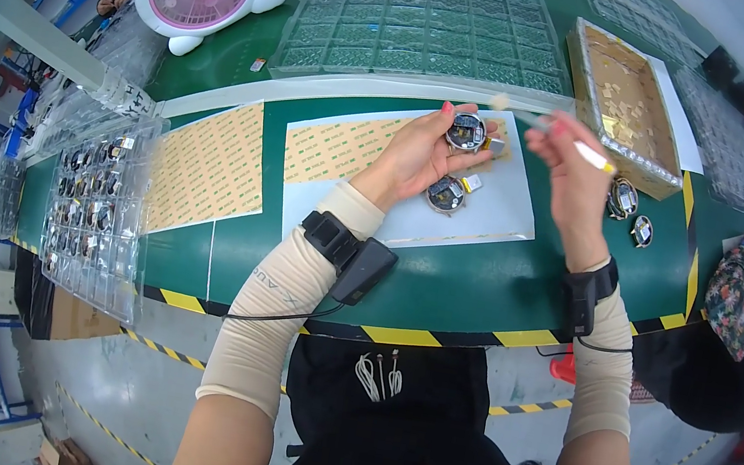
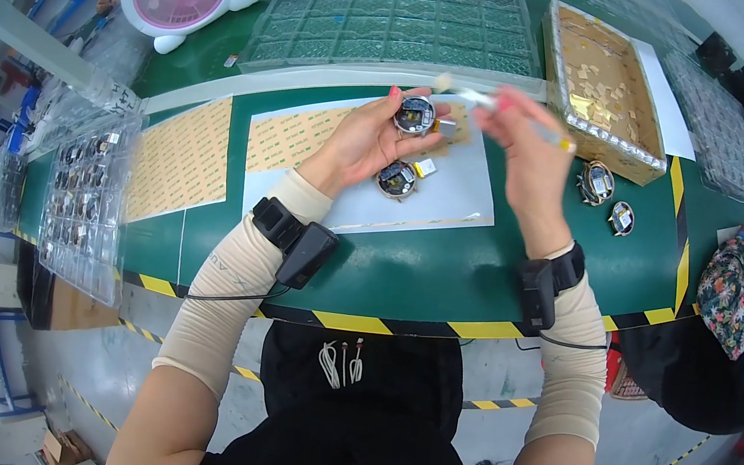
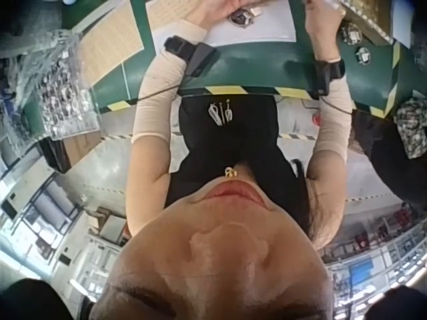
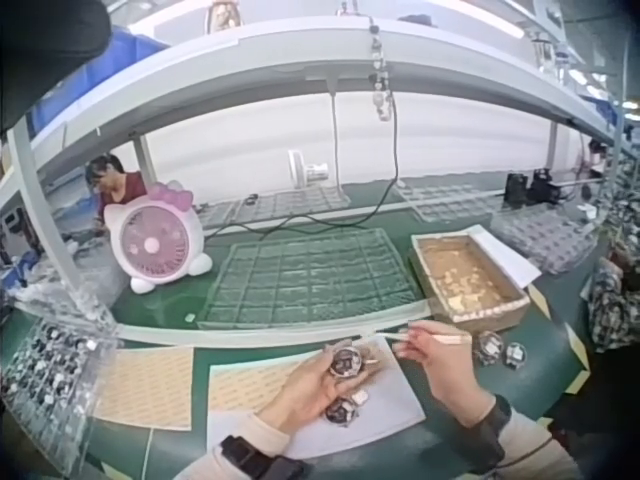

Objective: The person picks up a watch component, peels a small adhesive piece from a sheet using tweezers, and applies it to the component. They repeat this process for several components before placing them into a separate tray.

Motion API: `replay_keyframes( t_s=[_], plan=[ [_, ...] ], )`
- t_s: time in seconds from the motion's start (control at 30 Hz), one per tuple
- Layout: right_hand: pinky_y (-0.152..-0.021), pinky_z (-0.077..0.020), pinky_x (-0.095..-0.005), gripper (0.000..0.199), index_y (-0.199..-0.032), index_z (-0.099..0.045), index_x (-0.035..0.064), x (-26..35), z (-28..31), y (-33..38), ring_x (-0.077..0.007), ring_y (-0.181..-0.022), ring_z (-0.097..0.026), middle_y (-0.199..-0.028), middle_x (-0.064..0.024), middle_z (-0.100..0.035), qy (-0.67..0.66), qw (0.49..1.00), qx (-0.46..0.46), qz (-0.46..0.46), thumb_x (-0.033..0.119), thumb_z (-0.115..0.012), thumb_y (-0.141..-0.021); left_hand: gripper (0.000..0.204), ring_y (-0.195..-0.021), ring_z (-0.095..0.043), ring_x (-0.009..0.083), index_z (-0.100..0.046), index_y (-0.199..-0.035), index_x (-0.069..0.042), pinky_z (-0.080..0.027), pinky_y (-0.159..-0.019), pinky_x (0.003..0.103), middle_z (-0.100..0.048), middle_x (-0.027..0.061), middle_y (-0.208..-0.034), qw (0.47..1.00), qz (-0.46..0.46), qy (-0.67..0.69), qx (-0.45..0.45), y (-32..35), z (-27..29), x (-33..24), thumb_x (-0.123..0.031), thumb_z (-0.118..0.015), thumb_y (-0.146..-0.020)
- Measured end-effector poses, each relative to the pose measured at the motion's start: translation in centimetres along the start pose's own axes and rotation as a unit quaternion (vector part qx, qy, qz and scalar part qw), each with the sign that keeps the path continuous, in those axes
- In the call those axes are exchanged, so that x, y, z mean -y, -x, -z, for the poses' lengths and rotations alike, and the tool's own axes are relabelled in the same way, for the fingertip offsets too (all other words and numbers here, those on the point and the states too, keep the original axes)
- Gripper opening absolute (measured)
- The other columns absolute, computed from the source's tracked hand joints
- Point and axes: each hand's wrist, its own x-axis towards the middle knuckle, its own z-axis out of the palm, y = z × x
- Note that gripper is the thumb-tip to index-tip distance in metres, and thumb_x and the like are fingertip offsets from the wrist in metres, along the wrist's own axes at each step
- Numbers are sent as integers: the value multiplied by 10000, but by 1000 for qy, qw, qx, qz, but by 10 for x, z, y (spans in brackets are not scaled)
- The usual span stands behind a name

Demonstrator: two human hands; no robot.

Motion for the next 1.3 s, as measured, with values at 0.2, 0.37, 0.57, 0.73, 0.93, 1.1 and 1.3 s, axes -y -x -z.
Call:
replay_keyframes(
  t_s=[0.2, 0.37, 0.57, 0.73, 0.93, 1.1, 1.3],
  plan=[
    [-705, -489, -250, 234, -1070, -565, -24, 22, 40, -30, -193, -769, -609, -932, -114, -592, 346, 864, -108, 351, 33, -531, -846, 377, -1112, -471, 330, -288, -1250, 50, -412, -968, 409, -431, 242, -1216, 999, 21, 32, 4, -2, 3, -1, -180, -300, -952],
    [-644, -465, -273, 313, -1088, -569, 30, 23, 32, -30, -233, -702, -581, -846, -107, -561, 662, 579, -38, 475, -40, -541, -784, 316, -1051, -508, 301, -335, -1211, 31, -434, -946, 410, -477, 205, -1125, 1000, -5, 9, 2, -1, 1, -3, -67, -357, -912],
    [-561, -457, -277, 331, -1054, -581, 44, -7, -25, 10, -184, -637, -567, -835, -95, -581, 516, 795, 129, 291, -52, -587, -737, 288, -922, -556, 242, -388, -1169, -11, -499, -868, 406, -507, 151, -1000, 997, -33, -47, -43, 3, -16, -2, -21, -412, -882],
    [-580, -466, -270, 247, -968, -597, 18, -7, -17, 10, -191, -665, -591, -815, -104, -592, 481, 847, 126, 188, -33, -615, -727, 273, -906, -582, 249, -376, -1149, -6, -531, -807, 387, -517, 159, -1005, 995, -10, -93, -40, 3, -16, -4, -34, -416, -881],
    [-539, -478, -283, 180, -875, -605, 8, -7, -13, 7, -226, -657, -595, -789, -96, -596, 535, 751, 113, 371, -8, -654, -702, 221, -924, -597, 317, -368, -1102, -21, -553, -754, 375, -538, 196, -1018, 988, 21, -137, -75, 2, -17, -5, -37, -399, -883],
    [-517, -487, -296, 166, -838, -606, 23, -2, -18, 9, -226, -644, -597, -798, -87, -602, 568, 661, 111, 476, 8, -673, -687, 222, -923, -602, 284, -371, -1092, -13, -567, -703, 344, -538, 195, -1017, 995, 10, -78, -57, 2, -15, -7, -36, -412, -875],
    [-522, -488, -285, 182, -831, -597, 38, 0, -21, 13, -220, -654, -603, -814, -86, -610, 577, 651, 111, 481, 19, -682, -671, 156, -890, -607, 252, -420, -1033, -4, -564, -715, 331, -550, 160, -971, 983, 18, -167, -77, 1, -16, -2, -60, -408, -888]
  ],
)
